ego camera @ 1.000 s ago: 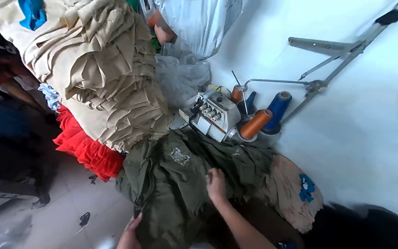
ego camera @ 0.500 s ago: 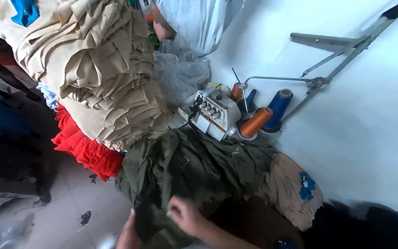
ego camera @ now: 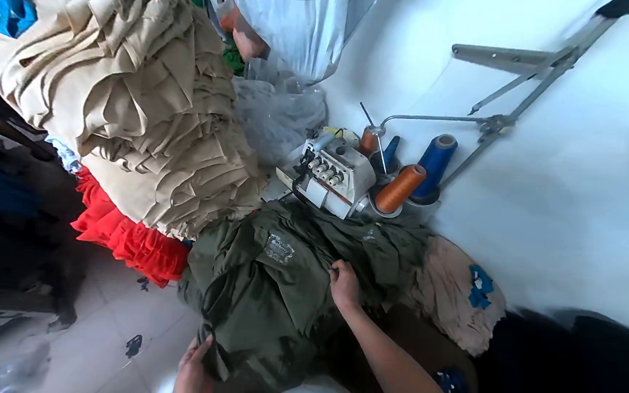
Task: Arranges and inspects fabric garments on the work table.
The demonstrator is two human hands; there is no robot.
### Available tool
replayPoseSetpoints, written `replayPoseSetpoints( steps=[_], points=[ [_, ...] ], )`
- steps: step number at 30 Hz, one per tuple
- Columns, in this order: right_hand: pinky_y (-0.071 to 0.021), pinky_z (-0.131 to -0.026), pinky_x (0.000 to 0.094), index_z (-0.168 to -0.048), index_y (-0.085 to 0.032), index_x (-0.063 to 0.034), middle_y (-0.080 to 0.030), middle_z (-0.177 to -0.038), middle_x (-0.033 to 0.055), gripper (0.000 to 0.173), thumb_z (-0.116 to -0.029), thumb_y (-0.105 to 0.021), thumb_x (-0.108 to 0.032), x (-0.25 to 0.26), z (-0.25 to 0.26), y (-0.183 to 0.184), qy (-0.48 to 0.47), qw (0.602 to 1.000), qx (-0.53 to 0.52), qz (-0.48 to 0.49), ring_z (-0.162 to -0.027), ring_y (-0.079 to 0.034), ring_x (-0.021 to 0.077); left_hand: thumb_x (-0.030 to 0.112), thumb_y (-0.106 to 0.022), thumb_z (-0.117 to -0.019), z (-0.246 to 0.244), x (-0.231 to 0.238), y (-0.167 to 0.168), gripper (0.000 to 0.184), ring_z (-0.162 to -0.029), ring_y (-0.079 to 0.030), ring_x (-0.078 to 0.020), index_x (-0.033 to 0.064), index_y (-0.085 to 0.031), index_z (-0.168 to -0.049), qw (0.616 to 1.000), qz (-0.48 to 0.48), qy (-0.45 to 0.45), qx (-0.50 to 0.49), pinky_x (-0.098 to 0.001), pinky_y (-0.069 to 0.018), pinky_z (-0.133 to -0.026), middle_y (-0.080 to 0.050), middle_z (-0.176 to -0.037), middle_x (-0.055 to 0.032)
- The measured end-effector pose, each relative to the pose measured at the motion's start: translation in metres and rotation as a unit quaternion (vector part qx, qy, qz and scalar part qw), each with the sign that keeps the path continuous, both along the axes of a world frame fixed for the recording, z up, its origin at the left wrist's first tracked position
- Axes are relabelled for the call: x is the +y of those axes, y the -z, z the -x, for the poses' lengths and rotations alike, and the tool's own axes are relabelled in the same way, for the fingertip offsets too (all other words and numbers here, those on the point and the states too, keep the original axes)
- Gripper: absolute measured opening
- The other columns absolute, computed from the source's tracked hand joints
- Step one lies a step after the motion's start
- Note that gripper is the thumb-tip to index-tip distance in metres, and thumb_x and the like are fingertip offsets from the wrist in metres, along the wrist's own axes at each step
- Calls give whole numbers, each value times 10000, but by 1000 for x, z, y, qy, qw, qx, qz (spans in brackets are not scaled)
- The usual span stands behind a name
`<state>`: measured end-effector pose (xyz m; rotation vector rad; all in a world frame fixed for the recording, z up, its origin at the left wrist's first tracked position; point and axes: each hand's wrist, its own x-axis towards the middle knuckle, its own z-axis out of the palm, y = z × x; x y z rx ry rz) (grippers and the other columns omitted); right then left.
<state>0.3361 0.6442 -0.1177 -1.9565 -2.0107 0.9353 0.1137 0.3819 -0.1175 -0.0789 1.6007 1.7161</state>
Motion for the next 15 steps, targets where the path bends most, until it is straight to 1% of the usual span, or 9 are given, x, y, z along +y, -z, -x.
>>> replayPoseSetpoints(
  steps=[2, 4, 5, 7, 8, 10, 11, 12, 15],
  points=[
    [-543, -979, 477, -1178, -695, -65, -651, -1217, 176, 202, -1016, -626, -163, 0, -3, 5, -3, 1000, 2, -22, -1121, -659, 331, 82, -433, -1067, 0, 2, 1, 289, -908, -713, -131, 18, -525, -1333, 1000, 2, -2, -1, -357, -617, -794, -708, -1062, -73],
    [-561, -952, 481, -1193, -692, -68, -629, -1257, 188, 220, -1000, -651, -163, -3, -4, 8, -7, 998, 4, -59, -1098, -669, 344, 83, -440, -1064, 0, 2, 1, 297, -922, -712, -133, 20, -522, -1343, 1000, 4, -4, -2, -361, -616, -802, -707, -1076, -79],
    [-560, -963, 483, -1235, -670, -65, -602, -1306, 204, 260, -994, -660, -159, -4, -5, 8, -17, 997, 6, -70, -1118, -663, 356, 79, -439, -1064, 0, 2, 3, 315, -937, -706, -136, 18, -509, -1365, 1000, 4, -4, -4, -363, -611, -814, -700, -1099, -85],
    [-542, -979, 483, -1215, -681, -58, -592, -1303, 209, 251, -993, -655, -173, -6, -5, 9, -41, 996, -1, -79, -1134, -644, 360, 75, -438, -1062, 0, 1, 5, 321, -940, -703, -132, 20, -502, -1371, 1000, 6, -5, -5, -361, -608, -821, -695, -1112, -83],
    [-519, -995, 494, -1192, -702, -56, -599, -1296, 208, 251, -992, -661, -203, -6, -4, 10, -45, 996, -9, -72, -1159, -625, 362, 73, -437, -1062, 0, 0, 5, 313, -940, -701, -129, 19, -505, -1363, 1000, 7, -5, -3, -357, -607, -821, -694, -1107, -80],
    [-467, -1041, 528, -1224, -700, -61, -577, -1349, 214, 336, -986, -687, -297, -3, -2, 10, -34, 998, -27, -37, -1245, -573, 378, 73, -436, -1063, 0, -1, 6, 312, -948, -699, -122, 18, -503, -1363, 1000, 7, -2, 2, -352, -605, -829, -693, -1111, -76],
    [-451, -1048, 542, -1228, -703, -66, -574, -1355, 213, 360, -974, -706, -321, -1, -1, 11, -24, 999, -25, -29, -1261, -558, 384, 75, -434, -1064, 1, -2, 6, 322, -961, -698, -124, 18, -497, -1374, 1000, 6, 1, 3, -355, -604, -838, -691, -1123, -79],
    [-444, -1047, 549, -1213, -717, -75, -581, -1339, 209, 346, -964, -722, -315, 0, 1, 12, -21, 999, -17, -33, -1258, -554, 383, 80, -433, -1066, 1, -2, 6, 328, -971, -696, -124, 20, -492, -1383, 1000, 6, 3, 3, -356, -602, -844, -689, -1132, -80],
    [-429, -1035, 537, -1106, -764, -128, -606, -1278, 170, 192, -960, -709, -240, -4, 6, 10, -57, 995, -18, -82, -1231, -553, 351, 92, -431, -1067, 0, -2, 4, 337, -979, -694, -130, 31, -485, -1394, 1000, 15, 6, 0, -364, -601, -847, -685, -1146, -81]
  ],
)
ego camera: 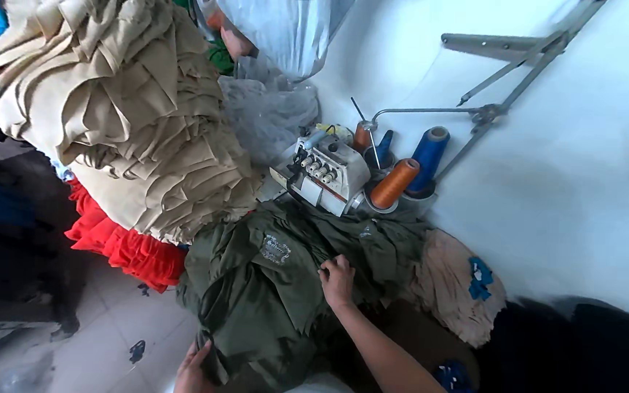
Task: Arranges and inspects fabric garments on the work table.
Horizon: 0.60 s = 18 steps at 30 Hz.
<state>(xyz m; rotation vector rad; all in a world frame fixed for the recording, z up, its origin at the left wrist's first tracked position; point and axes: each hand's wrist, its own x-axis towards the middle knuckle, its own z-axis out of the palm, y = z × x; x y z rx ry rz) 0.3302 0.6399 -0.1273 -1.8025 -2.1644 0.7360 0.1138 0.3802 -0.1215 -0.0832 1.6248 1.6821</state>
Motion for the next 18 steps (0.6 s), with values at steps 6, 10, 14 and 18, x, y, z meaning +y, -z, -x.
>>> replayPoseSetpoints(
  steps=[6, 10, 14, 18],
  points=[
    [-538, -977, 442, -1098, -661, 24, -673, -1128, 179, 195, -951, -636, -102, -24, 14, -21, -6, 987, 153, 40, -1084, -662, 295, 105, -425, -1070, 2, -2, 2, 326, -963, -696, -124, 34, -495, -1381, 1000, 7, 6, 6, -367, -603, -840, -691, -1120, -76],
    [-546, -983, 392, -1239, -630, 32, -693, -1166, 176, 279, -999, -543, -81, -70, 48, -41, -134, 937, 278, 164, -1090, -676, 239, 174, -386, -1094, 0, 1, 1, 378, -1046, -679, -138, 39, -442, -1442, 999, -11, 34, 5, -380, -588, -899, -666, -1212, -93],
    [-543, -962, 452, -1156, -659, 73, -695, -1103, 227, 220, -989, -538, -4, -133, 74, -46, -407, 824, 333, 211, -1041, -685, 310, 472, -511, -1001, -3, -2, 8, 660, -1082, -672, -182, 32, -385, -1476, 989, -46, 141, -12, -420, -578, -943, -674, -1212, -104],
    [-542, -976, 428, -1194, -677, 55, -706, -1140, 213, 257, -1021, -598, -117, -116, 63, -38, -393, 830, 305, 254, -1046, -695, 284, 53, -473, -1032, -18, 10, -4, 337, -859, -706, -149, -7, -448, -1363, 996, -4, 84, -22, -365, -617, -778, -691, -1011, -94]
  ],
)
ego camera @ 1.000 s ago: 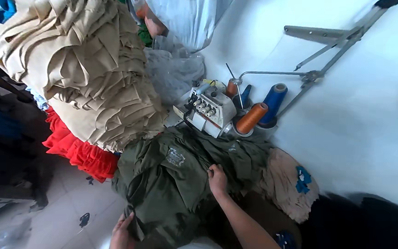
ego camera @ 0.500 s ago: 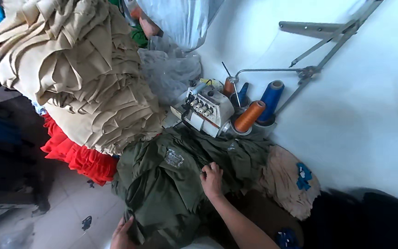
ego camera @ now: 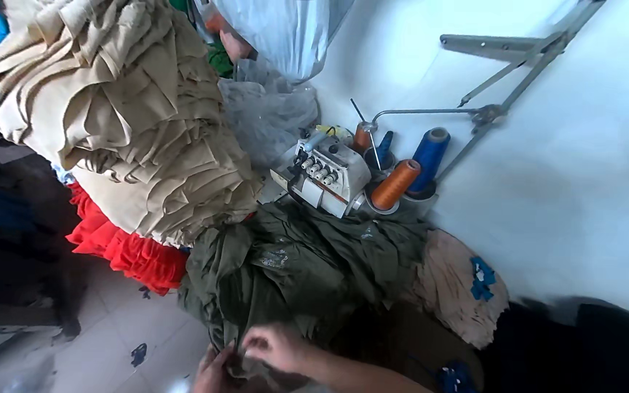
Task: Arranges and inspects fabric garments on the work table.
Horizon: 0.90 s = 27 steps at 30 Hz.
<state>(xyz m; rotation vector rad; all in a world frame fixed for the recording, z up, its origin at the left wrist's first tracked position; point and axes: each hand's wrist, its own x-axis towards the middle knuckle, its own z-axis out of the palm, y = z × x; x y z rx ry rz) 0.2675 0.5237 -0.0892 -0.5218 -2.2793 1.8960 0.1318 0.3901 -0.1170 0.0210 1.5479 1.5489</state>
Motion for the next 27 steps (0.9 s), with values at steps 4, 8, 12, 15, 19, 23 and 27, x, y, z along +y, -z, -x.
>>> replayPoseSetpoints(
  steps=[4, 8, 12, 15, 19, 23, 27],
  points=[
    [-521, -1047, 380, -1232, -677, 7, -681, -1233, 176, 283, -1034, -548, -150, 66, -35, 0, 285, 939, -161, -106, -1156, -663, 248, 250, -424, -1094, 3, -2, -1, 427, -1032, -689, -176, 27, -410, -1457, 1000, 9, -5, -11, -404, -597, -888, -675, -1178, -121],
    [-469, -1080, 497, -1243, -679, -45, -612, -1304, 213, 278, -998, -641, -171, 118, -64, 23, 409, 832, -319, -194, -1256, -575, 375, 19, -630, -943, 4, 0, 1, 547, -1054, -688, -222, -17, -411, -1442, 1000, 17, 13, 18, -404, -602, -886, -647, -1237, -182],
    [-480, -1039, 493, -1066, -747, -50, -643, -1204, 191, 172, -990, -622, -139, 114, -73, 32, 401, 823, -291, -277, -1192, -593, 361, -12, -620, -931, 4, 3, 2, 486, -1017, -695, -207, -24, -466, -1393, 999, 37, 3, 36, -396, -607, -856, -664, -1193, -168],
    [-478, -1033, 473, -1080, -694, 0, -679, -1136, 182, 194, -981, -574, -117, 102, -72, 24, 383, 846, -249, -273, -1148, -624, 342, -13, -614, -940, 6, 2, -1, 474, -999, -692, -191, -26, -466, -1390, 999, 38, 1, 38, -385, -604, -850, -664, -1181, -161],
    [-541, -989, 419, -1258, -614, 32, -695, -1166, 192, 287, -1011, -523, -83, 72, -47, -2, 342, 915, -195, -93, -1091, -685, 276, 46, -586, -989, 6, 1, -4, 462, -1029, -693, -193, -21, -440, -1422, 999, 26, 6, 20, -394, -604, -877, -666, -1201, -161],
    [-551, -971, 434, -1173, -656, 53, -701, -1118, 207, 241, -1018, -506, -54, -1, -10, -13, 108, 990, -22, -88, -1054, -693, 291, 386, -583, -972, 6, 1, -6, 720, -1115, -653, -152, 21, -304, -1527, 997, 2, 69, 23, -373, -573, -955, -629, -1287, -121],
    [-529, -969, 519, -1239, -615, 91, -684, -1119, 277, 272, -1021, -575, -66, -28, 5, -3, -89, 995, 13, -41, -1036, -689, 385, 101, -646, -948, 0, 13, -15, 580, -900, -691, -138, -18, -378, -1448, 995, 19, 86, 49, -338, -599, -797, -672, -1121, -124]
  ],
)
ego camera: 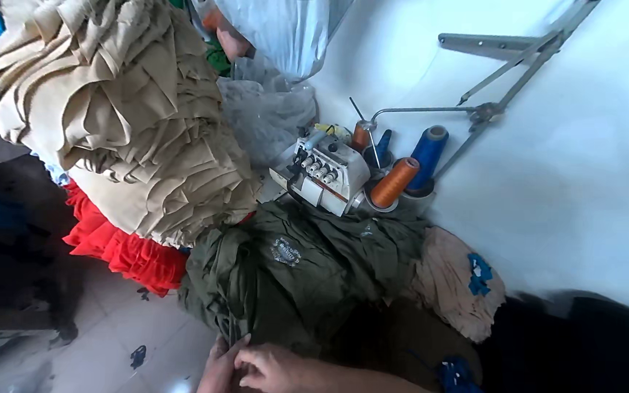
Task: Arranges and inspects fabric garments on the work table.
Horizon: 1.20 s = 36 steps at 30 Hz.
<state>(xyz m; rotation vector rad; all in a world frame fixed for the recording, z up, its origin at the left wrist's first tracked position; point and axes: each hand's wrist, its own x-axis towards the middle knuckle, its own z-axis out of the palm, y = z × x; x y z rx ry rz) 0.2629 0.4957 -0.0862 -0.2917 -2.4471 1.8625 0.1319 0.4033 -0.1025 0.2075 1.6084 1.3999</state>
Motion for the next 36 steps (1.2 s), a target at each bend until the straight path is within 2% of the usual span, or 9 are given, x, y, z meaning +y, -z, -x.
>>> replayPoseSetpoints(
  steps=[5, 10, 14, 17, 23, 26, 31, 34, 36],
  points=[
    [-527, -1031, 390, -1256, -654, 10, -680, -1218, 184, 302, -1052, -529, -175, 80, -35, -9, 365, 914, -163, -65, -1138, -665, 260, 66, -603, -985, 7, -2, 6, 389, -921, -697, -174, -17, -516, -1355, 997, 63, -40, 34, -368, -602, -794, -685, -1115, -148],
    [-433, -1115, 541, -1286, -680, -69, -566, -1386, 234, 321, -990, -670, -192, 156, -77, 31, 516, 770, -335, -169, -1334, -499, 429, 72, -620, -980, 10, -4, 11, 384, -941, -696, -175, -20, -526, -1341, 997, 64, -42, 32, -364, -600, -814, -686, -1120, -150],
    [-452, -1071, 531, -1089, -744, -40, -628, -1245, 207, 172, -958, -704, -144, 154, -88, 36, 537, 759, -314, -193, -1243, -555, 393, 55, -611, -981, 11, -2, 12, 366, -931, -698, -170, -23, -528, -1329, 997, 65, -39, 32, -359, -601, -802, -687, -1107, -147],
    [-455, -1074, 521, -1134, -715, -26, -659, -1213, 198, 202, -990, -663, -159, 144, -83, 21, 546, 769, -296, -150, -1218, -591, 366, 62, -607, -985, 13, -2, 9, 393, -950, -697, -164, -20, -507, -1356, 997, 65, -34, 32, -359, -601, -821, -684, -1128, -145],
    [-546, -973, 402, -1164, -684, 47, -711, -1106, 182, 248, -1029, -569, -126, 40, -20, -16, 236, 968, -66, 47, -1040, -690, 242, 313, -544, -1031, 5, 0, -2, 604, -1093, -669, -153, 42, -334, -1529, 999, 39, 9, -21, -374, -583, -934, -643, -1281, -126],
    [-538, -935, 456, -1092, -707, 81, -722, -1029, 226, 214, -1010, -599, -85, 8, 2, -8, 80, 995, 20, 50, -984, -703, 304, 166, -577, -992, -1, 7, -5, 538, -917, -694, -114, -5, -362, -1455, 1000, 12, 12, -22, -330, -602, -826, -681, -1092, -93],
    [-532, -1016, 377, -1216, -669, 30, -688, -1195, 186, 278, -1048, -543, -152, 80, -27, -13, 377, 917, -132, -12, -1113, -673, 245, 120, -522, -1036, 18, 4, -6, 300, -865, -709, -121, -3, -531, -1309, 996, 38, -84, 12, -337, -618, -764, -709, -1017, -82],
    [-452, -1122, 503, -1381, -605, -48, -566, -1406, 227, 371, -1034, -573, -174, 139, -59, 18, 506, 808, -284, -101, -1329, -535, 381, 143, -519, -1041, 28, -4, -3, 295, -872, -705, -109, 0, -540, -1299, 995, 44, -90, 24, -327, -613, -773, -707, -1017, -68],
    [-453, -1109, 517, -1315, -655, -47, -556, -1394, 241, 335, -1003, -648, -171, 158, -72, 40, 546, 775, -300, -108, -1328, -516, 410, 128, -524, -1036, 26, -3, -2, 297, -866, -708, -115, -3, -531, -1302, 994, 44, -92, 25, -328, -614, -768, -708, -1016, -79]
  ],
)
